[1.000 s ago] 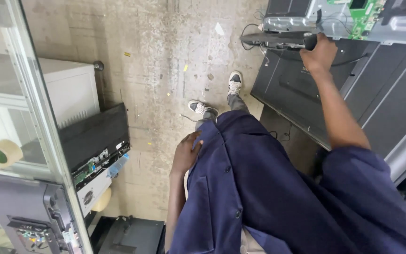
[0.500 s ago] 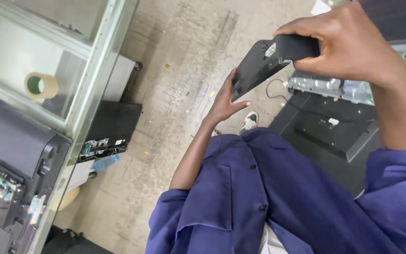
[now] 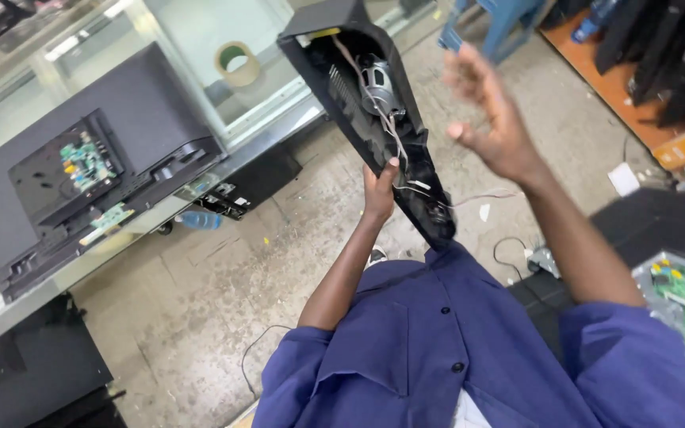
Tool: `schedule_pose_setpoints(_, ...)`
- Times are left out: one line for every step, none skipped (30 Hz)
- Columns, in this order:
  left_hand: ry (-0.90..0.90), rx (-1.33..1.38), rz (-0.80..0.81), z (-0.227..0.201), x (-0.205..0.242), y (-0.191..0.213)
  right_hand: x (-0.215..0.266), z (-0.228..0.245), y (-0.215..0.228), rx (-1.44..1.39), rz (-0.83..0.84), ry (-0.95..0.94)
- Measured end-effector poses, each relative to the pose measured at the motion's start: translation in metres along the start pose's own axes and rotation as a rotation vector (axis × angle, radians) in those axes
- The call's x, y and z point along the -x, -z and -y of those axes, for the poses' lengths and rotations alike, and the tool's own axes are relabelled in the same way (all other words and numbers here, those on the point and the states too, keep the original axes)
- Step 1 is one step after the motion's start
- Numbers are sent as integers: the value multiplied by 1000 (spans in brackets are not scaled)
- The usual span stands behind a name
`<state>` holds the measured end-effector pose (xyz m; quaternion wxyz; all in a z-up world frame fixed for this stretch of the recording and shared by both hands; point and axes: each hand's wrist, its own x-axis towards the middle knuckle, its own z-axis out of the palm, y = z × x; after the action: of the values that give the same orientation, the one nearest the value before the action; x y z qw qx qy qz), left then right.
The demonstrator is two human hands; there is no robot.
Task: The person is inspecting a speaker component and using a screwdriver to work on the internal circuitry and wiring of a television.
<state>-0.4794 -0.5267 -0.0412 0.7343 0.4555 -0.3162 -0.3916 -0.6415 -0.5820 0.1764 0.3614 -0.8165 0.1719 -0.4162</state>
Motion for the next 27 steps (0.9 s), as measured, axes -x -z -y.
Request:
schedule_pose_setpoints(12, 93, -16, 4, -2, 8, 14, -30, -22, -143, 57, -140)
schedule_pose_setpoints(21, 188, -30, 10, -4, 16, 28, -62, -43, -279, 120, -284)
schedule_pose_setpoints(-2, 189, -57, 12, 0, 19, 30, -63, -58, -288, 151, -267)
schedule_pose_setpoints(39, 232, -81, 14, 4, 20, 32, -65, -70, -246, 222, -383)
schedule_pose_setpoints(83, 274, -93, 18, 4, 16, 34, -69, -78, -196, 283, -499)
schedule_pose_setpoints(62, 275, -110, 11, 5, 13, 37, -79, -81, -198, 303, -482)
schedule_pose_setpoints(78, 259, -113, 5, 11, 11, 46, -88, -86, -205, 260, -518)
schedule_pose_setpoints(94, 244, -116, 0, 16, 9, 54, -99, -90, -211, 217, -553)
schedule_pose_setpoints(87, 249, -115, 2, 15, 13, 60, -103, -88, -205, 219, -548)
schedule_pose_setpoints(99, 117, -1, 4, 14, 17, 67, -109, -85, -163, 173, -537)
schedule_pose_setpoints(115, -13, 114, 8, 17, 22, 76, -114, -84, -118, 124, -533)
schedule_pose_setpoints(114, -5, 117, -33, 18, 17, 90, -122, -80, -109, 125, -532)
schedule_pose_setpoints(20, -62, 107, -75, 21, 11, 103, -128, -74, -61, 101, -558)
schedule_pose_setpoints(-73, -120, 97, -117, 24, 5, 116, -135, -68, -12, 77, -582)
schedule_pose_setpoints(-65, -119, 86, -125, 19, 10, 122, -120, -64, -15, 89, -589)
schedule_pose_setpoints(-186, -54, 20, -133, 15, 16, 128, -105, -61, 33, 91, -615)
schedule_pose_setpoints(-321, 12, -43, -142, 4, 21, 128, -94, -56, 84, 90, -625)
schedule_pose_setpoints(-328, 14, -51, -145, -2, 22, 136, -92, -53, 86, 98, -618)
schedule_pose_setpoints(-301, 6, -81, -148, -5, 24, 146, -90, -51, 99, 90, -629)
schedule_pose_setpoints(-274, -2, -111, -152, -8, 26, 156, -88, -48, 113, 82, -640)
schedule_pose_setpoints(-269, -3, -127, -153, -6, 21, 164, -87, -43, 109, 98, -644)
schedule_pose_setpoints(-253, -1, -134, -155, -3, 16, 173, -87, -38, 146, 95, -635)
schedule_pose_setpoints(-239, 1, -133, -155, -3, 12, 181, -88, -34, 182, 85, -623)
schedule_pose_setpoints(-235, 0, -141, -148, -4, 13, 186, -89, -31, 180, 93, -626)
schedule_pose_setpoints(-226, 0, -147, -141, -4, 13, 193, -87, -28, 218, 89, -619)
schedule_pose_setpoints(-218, 0, -153, -134, -3, 12, 201, -85, -24, 256, 85, -611)
schedule_pose_setpoints(-210, -3, -158, -127, -1, 11, 202, -82, -20, 253, 91, -618)
